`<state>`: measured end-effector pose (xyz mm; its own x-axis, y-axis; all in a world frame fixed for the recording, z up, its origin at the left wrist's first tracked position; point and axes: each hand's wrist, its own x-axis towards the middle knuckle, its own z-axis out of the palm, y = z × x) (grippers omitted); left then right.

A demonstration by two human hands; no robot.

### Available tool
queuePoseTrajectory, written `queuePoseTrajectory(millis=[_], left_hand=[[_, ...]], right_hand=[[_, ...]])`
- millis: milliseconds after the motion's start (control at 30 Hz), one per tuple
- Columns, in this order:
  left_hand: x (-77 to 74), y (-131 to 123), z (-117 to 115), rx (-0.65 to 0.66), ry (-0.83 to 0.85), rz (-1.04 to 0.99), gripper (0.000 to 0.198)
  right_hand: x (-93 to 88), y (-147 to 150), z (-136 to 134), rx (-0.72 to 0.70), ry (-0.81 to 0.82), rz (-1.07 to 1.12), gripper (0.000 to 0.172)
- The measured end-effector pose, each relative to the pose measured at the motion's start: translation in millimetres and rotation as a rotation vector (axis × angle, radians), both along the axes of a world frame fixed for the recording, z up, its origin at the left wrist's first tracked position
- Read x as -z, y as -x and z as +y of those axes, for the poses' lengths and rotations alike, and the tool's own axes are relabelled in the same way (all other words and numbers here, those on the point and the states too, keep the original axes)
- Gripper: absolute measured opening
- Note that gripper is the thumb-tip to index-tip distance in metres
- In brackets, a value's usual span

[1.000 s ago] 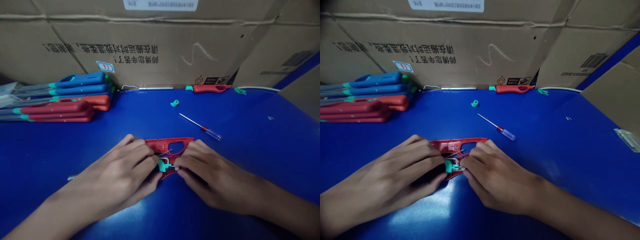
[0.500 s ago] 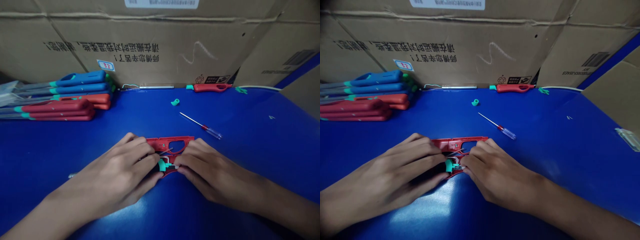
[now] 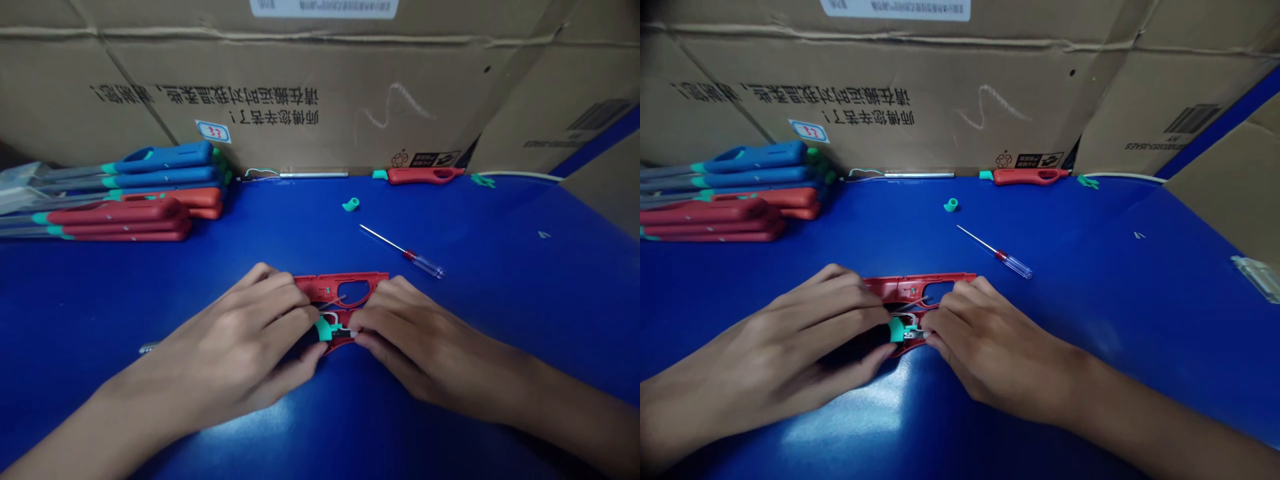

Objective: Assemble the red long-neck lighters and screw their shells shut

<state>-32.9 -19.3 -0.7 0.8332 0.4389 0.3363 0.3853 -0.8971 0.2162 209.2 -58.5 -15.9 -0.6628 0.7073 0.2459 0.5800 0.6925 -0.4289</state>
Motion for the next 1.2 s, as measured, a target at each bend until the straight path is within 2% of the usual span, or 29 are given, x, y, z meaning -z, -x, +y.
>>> queuePoseTrajectory(millis=[300,667,1000,1200], left_hand=[[2.0,2.2,-1.6,-0.012,0.064,0.016,0.014],[3.6,-1.0,0.6,-0.024,0.081,0.036,0.017],[13.4,-5.9,-4.7,-0.044,0.29,0.023,0.015],[12.1,-5.8,-5.5,-0.055,0.336,-0.025,0.008]], right_hand=[[0.2,-1.5,-1.7,-0.01,-0.004,-0.037,0.023],[3.4,-0.6,-2.3,0.008,-0.107,-0.023,0.023],[2.4,1.8,-6.1,-0.036,-0.224,-0.07,0.024],[5.9,2.0,-4.9,0.013,-0.178,0.0,0.02]])
